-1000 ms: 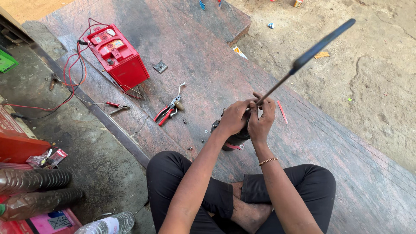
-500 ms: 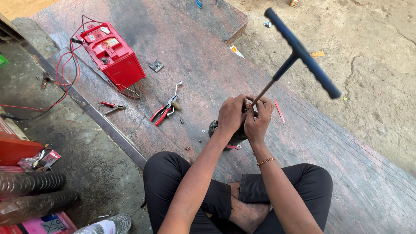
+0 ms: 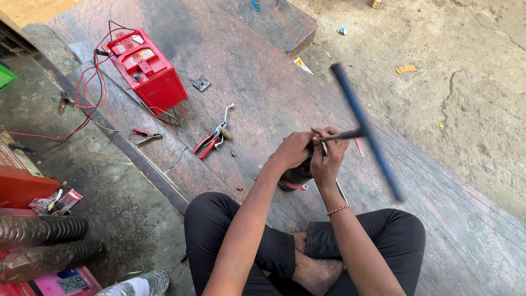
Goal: The person sits on the ground and disassembles a starter motor. They use a T-handle wrench to loosen bolts on the end cap, pry the cap off with a screwdriver, remove the drive-end housing, and pull out the armature, setting the separated parts on the ground.
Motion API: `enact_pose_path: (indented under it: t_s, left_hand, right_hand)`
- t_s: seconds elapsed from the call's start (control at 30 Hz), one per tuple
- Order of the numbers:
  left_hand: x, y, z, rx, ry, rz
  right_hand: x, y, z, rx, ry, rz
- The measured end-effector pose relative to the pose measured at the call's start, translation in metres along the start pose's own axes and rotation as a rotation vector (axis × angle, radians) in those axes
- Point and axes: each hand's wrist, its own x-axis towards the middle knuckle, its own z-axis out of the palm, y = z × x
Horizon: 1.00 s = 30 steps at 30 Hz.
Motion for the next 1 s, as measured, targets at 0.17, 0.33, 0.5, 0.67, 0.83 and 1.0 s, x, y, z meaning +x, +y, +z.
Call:
enact_pose_path:
  t_s: [0.17, 0.33, 0.5, 0.67, 0.83, 1.0]
  left_hand:
    - [-0.003, 0.012, 0.004, 0.079, 0.082, 0.034]
    - [-0.001, 0.018, 0.002, 0.097, 0.066, -0.005]
    - [-0.002, 0.021, 0.002, 0.083, 0.063, -0.051]
    - [-0.001, 0.018, 0.007, 0.102, 0.221, -0.048]
    - [-0.001, 0.018, 0.013, 0.109, 0.307, -0.065]
    - [-0.001, 0.021, 0.010, 0.054, 0.310, -0.053]
  right_hand:
    - [0.007, -0.004, 0.002, 0.043, -0.012, 0.182]
    - [0.019, -0.010, -0.004, 0.065, -0.084, 0.244]
    - [0.022, -0.012, 0.010, 0.148, 0.019, 0.260]
    - [0.017, -0.003, 0.022, 0.224, 0.053, 0.333]
    - [0.013, 0.001, 0.020, 0.122, 0.050, 0.372]
    - [0.016, -0.003, 0.019, 0.112, 0.027, 0.324]
